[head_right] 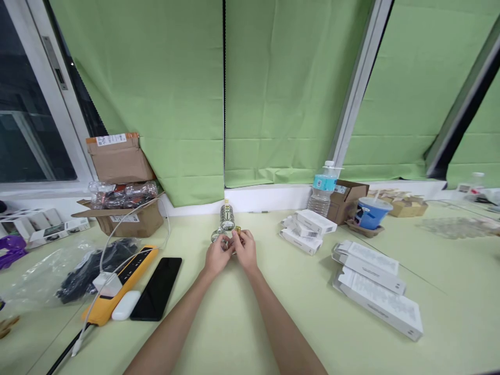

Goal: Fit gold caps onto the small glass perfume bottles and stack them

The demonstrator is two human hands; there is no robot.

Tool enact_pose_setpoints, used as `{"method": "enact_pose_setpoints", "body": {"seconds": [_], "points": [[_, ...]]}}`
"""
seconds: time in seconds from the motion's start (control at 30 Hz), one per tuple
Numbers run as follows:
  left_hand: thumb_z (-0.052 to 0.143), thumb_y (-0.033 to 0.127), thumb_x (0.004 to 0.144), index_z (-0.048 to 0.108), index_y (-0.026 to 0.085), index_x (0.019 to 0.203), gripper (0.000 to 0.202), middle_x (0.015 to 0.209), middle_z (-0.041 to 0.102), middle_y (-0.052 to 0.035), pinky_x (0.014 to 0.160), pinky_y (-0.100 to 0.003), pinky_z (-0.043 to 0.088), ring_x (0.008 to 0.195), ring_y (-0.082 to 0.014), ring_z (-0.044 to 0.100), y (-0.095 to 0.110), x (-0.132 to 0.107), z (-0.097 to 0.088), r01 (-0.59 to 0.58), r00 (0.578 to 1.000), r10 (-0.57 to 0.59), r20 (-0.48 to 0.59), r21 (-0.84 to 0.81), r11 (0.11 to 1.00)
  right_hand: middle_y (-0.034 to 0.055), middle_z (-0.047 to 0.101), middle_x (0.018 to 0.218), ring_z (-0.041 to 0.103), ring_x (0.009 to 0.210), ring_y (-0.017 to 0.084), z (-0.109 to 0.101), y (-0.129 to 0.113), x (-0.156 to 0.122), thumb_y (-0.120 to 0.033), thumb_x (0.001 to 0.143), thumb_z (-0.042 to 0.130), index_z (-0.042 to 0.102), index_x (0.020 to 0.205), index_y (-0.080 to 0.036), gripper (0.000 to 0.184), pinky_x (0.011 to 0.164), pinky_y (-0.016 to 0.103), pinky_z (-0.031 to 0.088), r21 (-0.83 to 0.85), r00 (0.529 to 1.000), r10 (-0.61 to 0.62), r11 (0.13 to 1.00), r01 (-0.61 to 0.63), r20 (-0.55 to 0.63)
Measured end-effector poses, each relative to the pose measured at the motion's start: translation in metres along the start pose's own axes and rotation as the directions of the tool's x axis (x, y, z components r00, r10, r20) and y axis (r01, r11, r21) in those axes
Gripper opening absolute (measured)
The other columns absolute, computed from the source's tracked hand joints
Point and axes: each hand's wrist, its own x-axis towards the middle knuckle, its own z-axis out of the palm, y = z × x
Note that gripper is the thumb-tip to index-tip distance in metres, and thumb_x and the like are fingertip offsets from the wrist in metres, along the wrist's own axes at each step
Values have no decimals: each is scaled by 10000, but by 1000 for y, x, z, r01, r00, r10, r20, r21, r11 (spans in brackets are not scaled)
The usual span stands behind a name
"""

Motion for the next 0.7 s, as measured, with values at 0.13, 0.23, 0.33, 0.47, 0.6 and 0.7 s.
{"method": "enact_pose_setpoints", "body": {"seconds": [0.13, 0.23, 0.33, 0.47, 0.6, 0.7], "points": [[593, 542, 853, 591, 244, 936, 309, 706, 649, 10, 582, -252, 318, 623, -149, 585, 0, 0, 0, 0, 1000, 0, -3, 43, 999, 53, 605, 828, 585, 797, 194, 0, -1, 1, -558, 900, 553, 690, 706, -200, 429, 738, 314, 458, 11, 1000, 8, 1000, -7, -13], [613, 539, 843, 581, 245, 937, 310, 692, 637, 18, 577, -251, 305, 613, -145, 574, 0, 0, 1, -2, 1000, 2, 3, 37, 999, 40, 606, 783, 572, 748, 185, -2, -2, 1, -559, 882, 578, 687, 698, -194, 423, 710, 307, 448, 11, 999, 18, 1000, -18, -32], [638, 538, 824, 581, 241, 925, 318, 686, 630, 18, 573, -256, 301, 609, -148, 569, -1, 0, 2, -2, 1000, 2, 2, 18, 1000, 35, 612, 774, 566, 733, 182, -3, -4, 0, -539, 873, 603, 690, 723, -190, 390, 707, 306, 446, 9, 999, 15, 1000, -15, -50], [654, 535, 810, 588, 238, 920, 324, 684, 620, 13, 573, -261, 311, 605, -156, 565, -2, 0, 2, -14, 1000, 13, -14, -28, 1000, 41, 627, 781, 579, 752, 196, -3, -7, 0, -536, 857, 624, 700, 773, -187, 367, 719, 320, 463, 19, 997, 12, 1000, -10, -76], [651, 515, 814, 588, 233, 962, 324, 678, 613, 13, 591, -264, 345, 617, -163, 579, -4, 0, 2, -45, 999, 43, -25, -100, 994, 55, 645, 830, 592, 782, 205, -2, -10, 0, -544, 866, 602, 705, 849, -192, 367, 728, 332, 483, 26, 995, -10, 1000, 12, -97], [654, 490, 814, 575, 228, 1015, 339, 677, 611, 15, 615, -266, 375, 640, -166, 598, -5, 0, 3, -57, 998, 52, -37, -147, 988, 60, 644, 845, 590, 788, 205, -1, -12, 0, -545, 875, 589, 694, 850, -194, 367, 733, 335, 488, 9, 995, -23, 1000, 24, -97]]}}
